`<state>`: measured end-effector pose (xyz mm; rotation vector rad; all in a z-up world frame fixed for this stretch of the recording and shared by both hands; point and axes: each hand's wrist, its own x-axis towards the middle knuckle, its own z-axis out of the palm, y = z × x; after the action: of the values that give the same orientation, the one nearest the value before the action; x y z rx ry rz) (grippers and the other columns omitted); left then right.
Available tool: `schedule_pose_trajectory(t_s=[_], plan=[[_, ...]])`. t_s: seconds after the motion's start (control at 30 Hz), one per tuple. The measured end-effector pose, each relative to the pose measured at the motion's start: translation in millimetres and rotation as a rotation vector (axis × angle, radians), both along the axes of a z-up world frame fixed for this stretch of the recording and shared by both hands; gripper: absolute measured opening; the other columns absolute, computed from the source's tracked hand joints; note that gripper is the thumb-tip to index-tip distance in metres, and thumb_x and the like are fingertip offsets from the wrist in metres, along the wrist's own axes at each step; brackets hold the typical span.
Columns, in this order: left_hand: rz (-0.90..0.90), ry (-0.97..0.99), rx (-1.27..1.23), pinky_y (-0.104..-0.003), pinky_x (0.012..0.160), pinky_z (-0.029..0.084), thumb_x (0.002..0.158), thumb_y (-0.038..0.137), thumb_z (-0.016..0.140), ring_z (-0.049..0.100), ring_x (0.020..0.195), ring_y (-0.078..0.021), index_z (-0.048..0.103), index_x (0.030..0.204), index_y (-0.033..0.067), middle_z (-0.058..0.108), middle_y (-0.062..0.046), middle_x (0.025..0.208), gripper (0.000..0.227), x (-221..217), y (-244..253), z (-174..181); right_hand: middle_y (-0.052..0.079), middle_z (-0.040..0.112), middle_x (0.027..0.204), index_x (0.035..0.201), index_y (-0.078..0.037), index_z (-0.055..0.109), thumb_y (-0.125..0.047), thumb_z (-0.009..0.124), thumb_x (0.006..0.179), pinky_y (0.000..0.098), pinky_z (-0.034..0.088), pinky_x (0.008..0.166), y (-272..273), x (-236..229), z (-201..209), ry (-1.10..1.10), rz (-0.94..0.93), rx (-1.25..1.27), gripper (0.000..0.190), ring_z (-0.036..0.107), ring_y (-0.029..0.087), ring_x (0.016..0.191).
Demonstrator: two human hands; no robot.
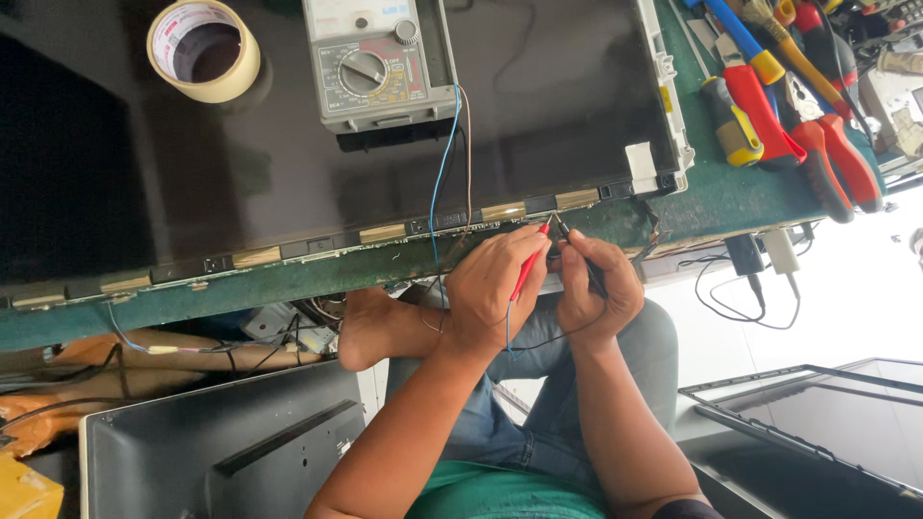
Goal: The person places a multimeter on a disassembled TV panel and uses the multimeter probes to test various points along the bottom edge of the panel. The person adjusts the probes and the multimeter dial while testing.
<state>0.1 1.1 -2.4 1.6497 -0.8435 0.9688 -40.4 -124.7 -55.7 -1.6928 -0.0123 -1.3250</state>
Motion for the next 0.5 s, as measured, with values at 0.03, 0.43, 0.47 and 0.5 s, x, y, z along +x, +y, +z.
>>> schedule_pose_trajectory(t_s=[0.03,0.43,0.47,0.5], plan=[[-0.005,0.002,-0.001,-0.036,0.076,0.065,0.097,0.002,0.075,0.079,0.079,-0.0305,0.075,0.1,0.0012,0.08,-0.014,0.1,0.003,0.1,0.3,0.1,0.021,0.076,0.074,0.098,0.01,0.081,-0.001,0.083,0.093,0.0349,0.057,0.051,0.6,0.3,0.8,-0.003,0.002,0.004,0.012,0.073,0.026,0.055],[0.012,-0.02,0.004,-0.035,0.075,0.065,0.097,0.003,0.076,0.079,0.079,-0.03,0.075,0.1,0.0013,0.08,-0.015,0.1,0.004,1.0,-0.2,-0.1,0.022,0.076,0.074,0.098,0.011,0.08,-0.001,0.083,0.094,0.0339,0.057,0.051,-1.1,1.7,-2.6,-0.023,0.015,0.018,0.013,0.073,0.026,0.054],[0.005,-0.021,0.005,-0.035,0.075,0.065,0.097,0.003,0.076,0.079,0.079,-0.0308,0.075,0.1,0.0007,0.08,-0.015,0.1,0.004,1.2,-0.1,-0.1,0.022,0.075,0.074,0.098,0.011,0.08,0.0,0.082,0.094,0.0337,0.057,0.051,-1.7,1.7,-3.0,-0.025,0.025,0.028,0.013,0.073,0.027,0.054],[0.005,-0.023,0.005,-0.035,0.075,0.065,0.097,0.003,0.076,0.079,0.079,-0.0308,0.075,0.1,0.0007,0.08,-0.015,0.1,0.004,1.1,-0.3,0.4,0.022,0.075,0.074,0.098,0.011,0.08,0.0,0.082,0.094,0.0337,0.057,0.051,-1.7,1.9,-2.2,-0.026,0.025,0.027,0.013,0.073,0.027,0.054]])
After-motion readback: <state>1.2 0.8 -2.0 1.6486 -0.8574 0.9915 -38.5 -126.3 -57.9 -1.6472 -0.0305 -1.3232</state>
